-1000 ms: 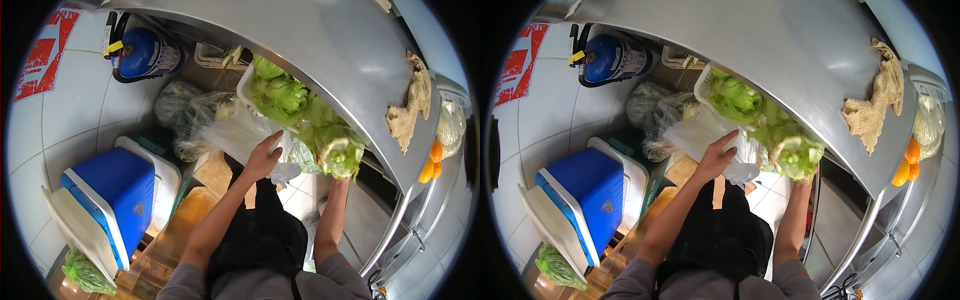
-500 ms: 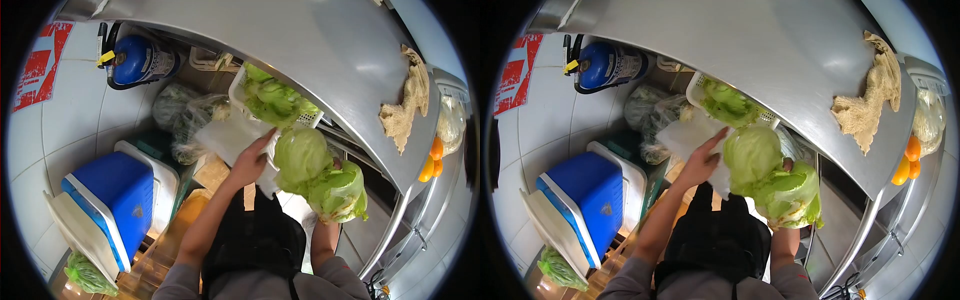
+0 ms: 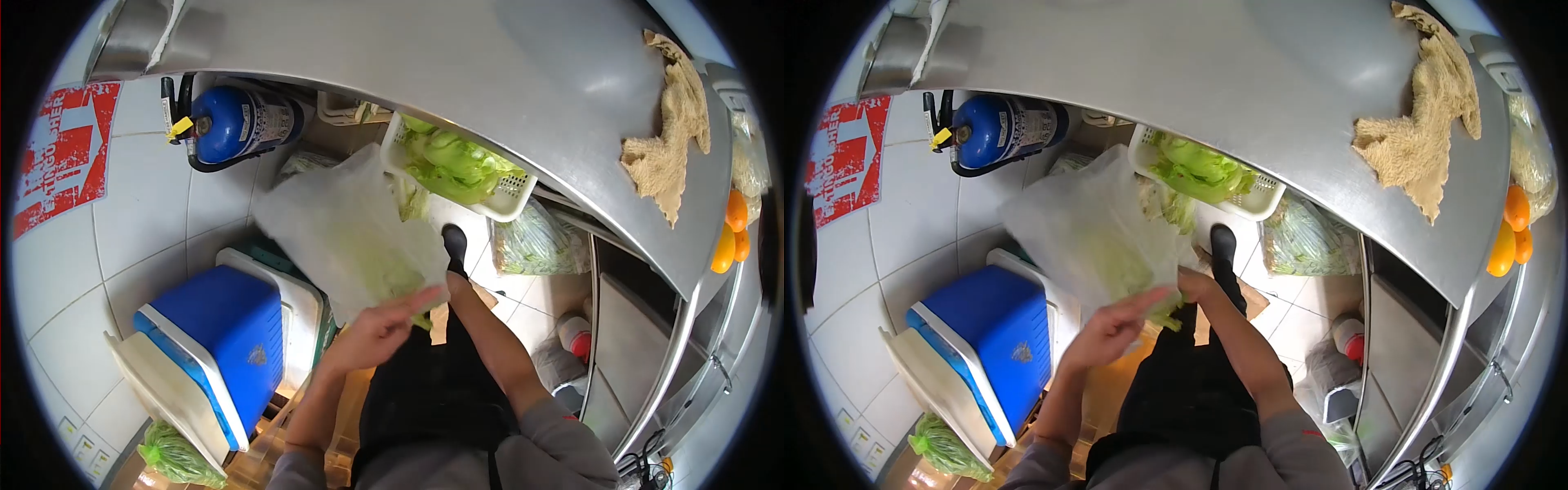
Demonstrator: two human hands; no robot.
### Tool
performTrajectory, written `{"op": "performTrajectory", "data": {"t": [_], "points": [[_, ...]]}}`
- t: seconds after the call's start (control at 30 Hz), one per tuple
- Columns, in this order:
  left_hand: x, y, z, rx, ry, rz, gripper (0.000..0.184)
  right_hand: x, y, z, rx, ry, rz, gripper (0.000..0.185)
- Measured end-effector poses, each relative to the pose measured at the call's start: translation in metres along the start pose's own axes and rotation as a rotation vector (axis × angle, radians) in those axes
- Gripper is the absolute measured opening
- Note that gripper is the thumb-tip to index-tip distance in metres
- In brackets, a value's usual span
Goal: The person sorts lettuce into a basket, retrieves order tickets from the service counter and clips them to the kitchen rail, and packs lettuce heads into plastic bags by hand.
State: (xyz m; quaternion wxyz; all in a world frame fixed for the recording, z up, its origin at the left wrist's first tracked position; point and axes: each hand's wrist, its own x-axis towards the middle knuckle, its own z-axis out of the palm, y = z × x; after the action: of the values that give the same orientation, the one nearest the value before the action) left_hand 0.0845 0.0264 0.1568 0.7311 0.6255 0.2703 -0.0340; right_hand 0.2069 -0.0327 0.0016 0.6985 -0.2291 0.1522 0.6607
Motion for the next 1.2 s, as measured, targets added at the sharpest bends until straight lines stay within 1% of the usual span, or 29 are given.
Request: {"op": "performTrajectory", "data": {"t": [0.07,0.1,0.17,0.23,0.27,0.33,0.37,0.4,0.47,0.53,0.57,0.6,0.67,0.73,0.77,0.83,0.87,0.9,0.93,0.97,1.0,1.07,1.1,1.17,1.2], "points": [[-0.002,0.004,0.014,0.129,-0.053,-0.029,0.042,0.017,0.002,0.01,0.086,0.031,-0.097,0.051],[-0.007,0.004,0.019,0.092,-0.055,-0.11,0.039,0.023,0.002,0.016,0.12,0.042,-0.135,0.05],[-0.029,-0.023,0.029,0.02,-0.128,-0.278,0.05,0.028,0.003,0.028,0.176,0.07,-0.201,0.049],[-0.046,-0.037,0.046,-0.007,-0.117,-0.218,0.056,0.024,0.006,0.044,0.223,0.1,-0.244,0.049],[-0.05,-0.038,0.061,0.002,-0.07,-0.075,0.056,0.02,0.007,0.049,0.229,0.112,-0.267,0.048],[-0.054,-0.033,0.067,-0.143,-0.005,-0.06,0.056,0.019,0.015,0.054,0.175,0.135,-0.288,0.047],[-0.061,-0.023,0.061,-0.296,0.015,-0.191,0.056,0.02,0.019,0.053,0.112,0.147,-0.298,0.047],[-0.068,-0.017,0.055,-0.448,0.038,-0.322,0.056,0.024,0.025,0.041,-0.015,0.163,-0.283,0.048],[-0.072,-0.018,0.031,-0.364,0.247,-0.227,0.052,0.035,0.04,0.006,-0.269,0.195,-0.251,0.05],[-0.062,-0.007,0.013,-0.572,0.646,-0.207,0.048,0.045,0.051,-0.036,-0.527,0.227,-0.223,0.052],[-0.06,-0.002,0.002,-0.544,0.71,-0.203,0.046,0.043,0.048,-0.041,-0.658,0.243,-0.209,0.054],[-0.06,0.001,-0.009,-0.518,0.773,-0.199,0.044,0.038,0.043,-0.048,-0.755,0.326,-0.135,0.056],[-0.058,0.0,-0.019,-0.53,0.73,-0.209,0.039,0.018,0.025,-0.046,-0.948,0.489,0.018,0.06],[-0.057,-0.011,-0.019,-0.503,0.693,-0.24,0.036,-0.008,0.0,-0.048,-1.374,0.338,0.145,0.063],[-0.057,-0.013,-0.017,-0.486,0.635,-0.272,0.035,-0.02,-0.009,-0.038,-1.585,0.254,0.21,0.064],[-0.052,-0.016,-0.009,-0.45,0.517,-0.334,0.032,-0.047,-0.012,0.004,-1.871,0.25,-0.136,0.067],[-0.051,-0.02,-0.006,-0.413,0.449,-0.332,0.031,-0.053,-0.011,0.02,-2.002,0.242,-0.319,0.068],[-0.052,-0.024,0.0,-0.379,0.381,-0.335,0.03,-0.048,-0.003,0.024,-2.09,0.101,-0.541,0.066],[-0.053,-0.026,0.003,-0.34,0.313,-0.337,0.029,-0.039,0.005,0.03,-2.172,-0.074,-0.615,0.059],[-0.057,-0.024,0.004,-0.403,0.234,-0.39,0.027,-0.028,0.013,0.037,-2.24,-0.257,-0.696,0.052],[-0.061,-0.024,0.004,-0.319,0.244,-0.344,0.027,-0.022,0.018,0.041,-2.293,-0.446,-0.777,0.045],[-0.075,-0.025,0.002,-0.139,0.259,-0.261,0.028,-0.007,0.034,0.017,-2.357,-0.489,-0.456,0.027],[-0.087,-0.027,-0.002,0.13,0.319,-0.312,0.029,-0.002,0.045,0.003,-2.374,-0.507,-0.29,0.019],[-0.114,-0.038,-0.01,0.652,0.429,-0.402,0.029,-0.011,0.041,0.013,-2.118,-0.378,-0.203,0.014],[-0.123,-0.049,-0.013,0.909,0.468,-0.544,0.028,-0.019,0.035,0.021,-1.996,-0.315,-0.154,0.015]]}}
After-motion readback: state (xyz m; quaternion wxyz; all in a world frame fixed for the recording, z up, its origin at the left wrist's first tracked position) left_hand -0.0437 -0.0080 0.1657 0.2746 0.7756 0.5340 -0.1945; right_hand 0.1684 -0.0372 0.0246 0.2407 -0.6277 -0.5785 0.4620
